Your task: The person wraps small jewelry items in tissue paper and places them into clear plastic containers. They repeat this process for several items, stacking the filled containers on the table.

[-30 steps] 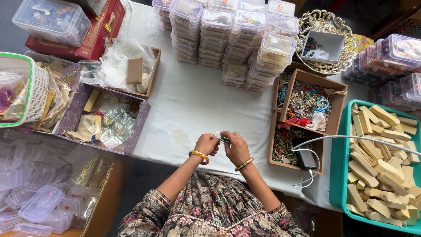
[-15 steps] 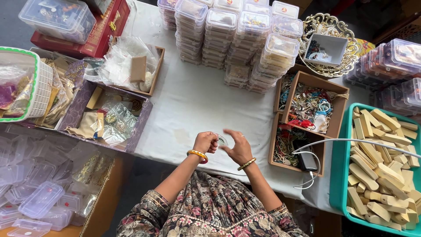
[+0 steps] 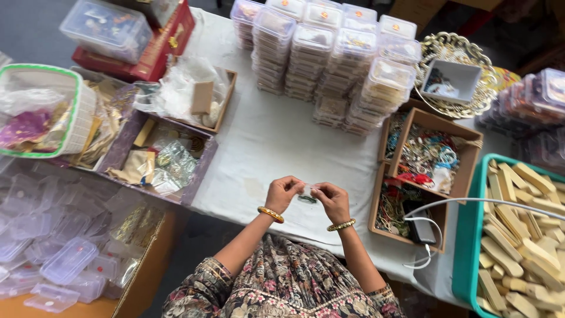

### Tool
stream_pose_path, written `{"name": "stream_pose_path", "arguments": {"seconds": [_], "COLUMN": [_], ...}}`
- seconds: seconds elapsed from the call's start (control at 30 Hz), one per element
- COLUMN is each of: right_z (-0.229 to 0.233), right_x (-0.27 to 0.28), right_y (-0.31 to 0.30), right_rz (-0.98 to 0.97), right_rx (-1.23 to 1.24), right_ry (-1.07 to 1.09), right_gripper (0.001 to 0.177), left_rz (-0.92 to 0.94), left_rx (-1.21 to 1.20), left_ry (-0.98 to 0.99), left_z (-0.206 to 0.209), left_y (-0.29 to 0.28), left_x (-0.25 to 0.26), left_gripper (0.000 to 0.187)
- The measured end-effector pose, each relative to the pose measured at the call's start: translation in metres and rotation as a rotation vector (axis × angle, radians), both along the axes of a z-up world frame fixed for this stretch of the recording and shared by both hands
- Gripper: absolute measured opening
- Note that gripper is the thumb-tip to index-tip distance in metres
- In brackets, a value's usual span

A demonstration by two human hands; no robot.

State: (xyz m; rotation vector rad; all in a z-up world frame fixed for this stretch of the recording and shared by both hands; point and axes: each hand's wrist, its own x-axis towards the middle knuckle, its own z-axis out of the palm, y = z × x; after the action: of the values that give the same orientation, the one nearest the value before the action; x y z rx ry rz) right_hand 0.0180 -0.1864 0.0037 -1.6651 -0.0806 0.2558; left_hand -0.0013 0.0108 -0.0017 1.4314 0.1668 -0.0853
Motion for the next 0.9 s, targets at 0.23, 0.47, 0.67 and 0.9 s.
{"name": "stream_pose_path", "arguments": {"seconds": [0.23, 0.47, 0.67, 0.9], "right_z": [-0.009, 0.005, -0.014, -0.013], "right_x": [0.006, 0.012, 0.011, 0.013], "right_y": [-0.002, 0.003, -0.001, 0.001], "right_rz": [0.051, 0.097, 0.073, 0.032], "right_rx": [0.111, 0.2, 0.206, 0.239], "right_ry": [0.034, 0.085, 0.133, 0.128], "right_gripper": [0.015, 0.014, 0.014, 0.014], "left_rz": [-0.039, -0.094, -0.093, -0.103], "left_rx": [0.051, -0.097, -0.179, -0.139], "left_ry": [-0.021, 0.031, 0.107, 0.086], "left_z": [0.018, -0.012, -0.01, 0.005], "left_y": [0.008, 0.011, 0.017, 0.014], "left_x": [-0.003, -0.002, -0.005, -0.001], "left_gripper": [0.014, 0.012, 0.015, 0.017]}}
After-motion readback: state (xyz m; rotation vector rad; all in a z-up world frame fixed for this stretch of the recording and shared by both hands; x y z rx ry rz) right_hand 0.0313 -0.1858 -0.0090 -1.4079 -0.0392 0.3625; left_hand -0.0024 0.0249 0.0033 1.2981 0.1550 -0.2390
